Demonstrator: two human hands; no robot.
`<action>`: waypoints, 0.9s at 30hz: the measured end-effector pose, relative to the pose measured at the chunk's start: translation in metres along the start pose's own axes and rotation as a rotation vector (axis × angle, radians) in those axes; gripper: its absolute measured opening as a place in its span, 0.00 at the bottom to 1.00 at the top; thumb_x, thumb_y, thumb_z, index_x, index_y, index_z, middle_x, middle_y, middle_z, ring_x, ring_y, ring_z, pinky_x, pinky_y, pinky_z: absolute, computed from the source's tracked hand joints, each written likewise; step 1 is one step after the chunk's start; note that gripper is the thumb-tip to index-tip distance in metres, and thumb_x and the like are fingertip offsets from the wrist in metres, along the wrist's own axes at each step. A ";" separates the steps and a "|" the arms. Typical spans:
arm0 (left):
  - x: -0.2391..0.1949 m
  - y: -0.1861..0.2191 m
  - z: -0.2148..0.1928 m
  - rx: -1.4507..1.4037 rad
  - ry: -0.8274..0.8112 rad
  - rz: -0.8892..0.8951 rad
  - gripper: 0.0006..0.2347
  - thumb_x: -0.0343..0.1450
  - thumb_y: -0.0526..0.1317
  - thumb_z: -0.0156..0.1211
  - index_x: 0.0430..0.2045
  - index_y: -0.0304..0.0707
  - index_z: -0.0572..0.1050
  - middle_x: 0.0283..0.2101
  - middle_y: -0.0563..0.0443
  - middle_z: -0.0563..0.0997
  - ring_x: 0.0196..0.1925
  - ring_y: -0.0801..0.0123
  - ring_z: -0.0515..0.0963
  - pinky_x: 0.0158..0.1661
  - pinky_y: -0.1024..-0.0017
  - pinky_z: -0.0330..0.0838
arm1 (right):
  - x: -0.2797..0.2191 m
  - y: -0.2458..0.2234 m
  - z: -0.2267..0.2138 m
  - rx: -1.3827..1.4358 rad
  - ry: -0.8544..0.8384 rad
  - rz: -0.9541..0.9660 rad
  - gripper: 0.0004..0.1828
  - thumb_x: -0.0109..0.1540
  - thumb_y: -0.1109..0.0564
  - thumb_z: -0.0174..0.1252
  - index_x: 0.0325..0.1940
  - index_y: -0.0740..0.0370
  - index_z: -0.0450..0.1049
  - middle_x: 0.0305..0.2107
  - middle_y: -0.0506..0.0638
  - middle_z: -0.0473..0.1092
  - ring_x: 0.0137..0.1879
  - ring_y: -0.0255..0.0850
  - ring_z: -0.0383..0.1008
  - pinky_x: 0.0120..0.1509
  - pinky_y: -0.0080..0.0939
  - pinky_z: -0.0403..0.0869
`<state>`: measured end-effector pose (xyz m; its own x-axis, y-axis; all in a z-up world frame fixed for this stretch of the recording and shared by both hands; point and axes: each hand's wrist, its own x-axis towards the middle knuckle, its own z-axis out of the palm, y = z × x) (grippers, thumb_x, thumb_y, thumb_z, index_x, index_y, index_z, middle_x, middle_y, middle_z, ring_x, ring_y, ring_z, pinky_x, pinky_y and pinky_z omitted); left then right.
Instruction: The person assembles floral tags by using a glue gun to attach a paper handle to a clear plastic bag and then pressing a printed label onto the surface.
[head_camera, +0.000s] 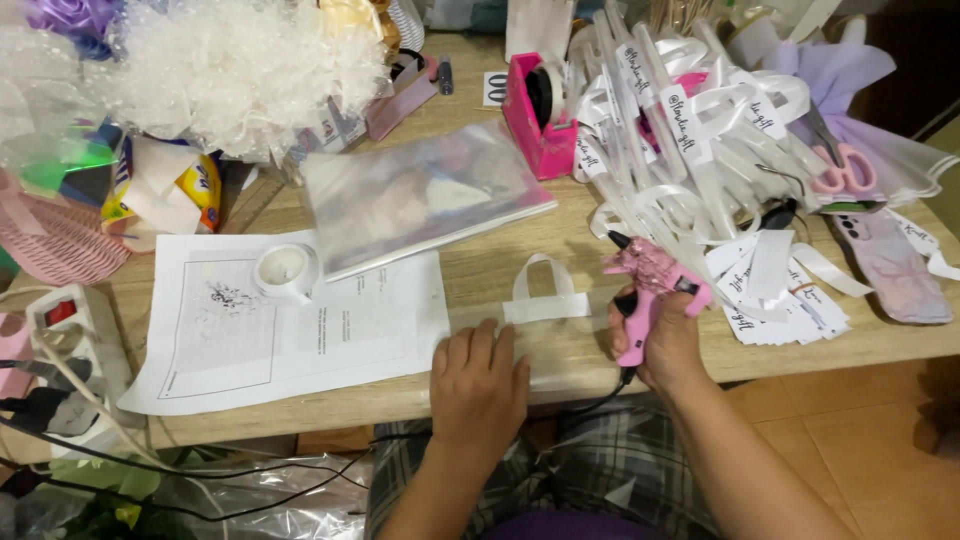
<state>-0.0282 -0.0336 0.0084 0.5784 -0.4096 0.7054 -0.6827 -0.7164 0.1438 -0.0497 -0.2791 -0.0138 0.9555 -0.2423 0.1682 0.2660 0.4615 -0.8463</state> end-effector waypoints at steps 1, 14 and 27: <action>0.004 0.012 -0.001 -0.001 0.003 0.005 0.14 0.70 0.44 0.63 0.46 0.38 0.78 0.48 0.44 0.79 0.45 0.54 0.75 0.49 0.56 0.69 | 0.002 0.001 -0.003 0.000 0.001 -0.006 0.41 0.54 0.18 0.54 0.40 0.60 0.68 0.18 0.54 0.71 0.15 0.37 0.67 0.17 0.37 0.65; 0.027 0.102 0.041 -0.260 -0.065 -0.044 0.14 0.69 0.51 0.64 0.30 0.38 0.81 0.26 0.47 0.79 0.32 0.52 0.77 0.31 0.59 0.65 | -0.006 -0.007 0.005 -0.093 0.195 0.022 0.51 0.43 0.11 0.44 0.40 0.59 0.69 0.20 0.54 0.71 0.21 0.39 0.71 0.21 0.35 0.72; 0.018 0.021 -0.041 -0.233 0.031 -0.297 0.07 0.71 0.43 0.59 0.30 0.40 0.79 0.31 0.50 0.82 0.35 0.56 0.75 0.36 0.60 0.65 | 0.006 0.005 -0.022 -0.058 0.032 -0.137 0.68 0.41 0.06 0.51 0.63 0.63 0.69 0.42 0.51 0.71 0.47 0.37 0.70 0.58 0.34 0.67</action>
<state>-0.0502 -0.0333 0.0524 0.7549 -0.1835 0.6296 -0.5727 -0.6524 0.4965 -0.0453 -0.2973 -0.0285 0.9060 -0.3272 0.2685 0.3847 0.3723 -0.8446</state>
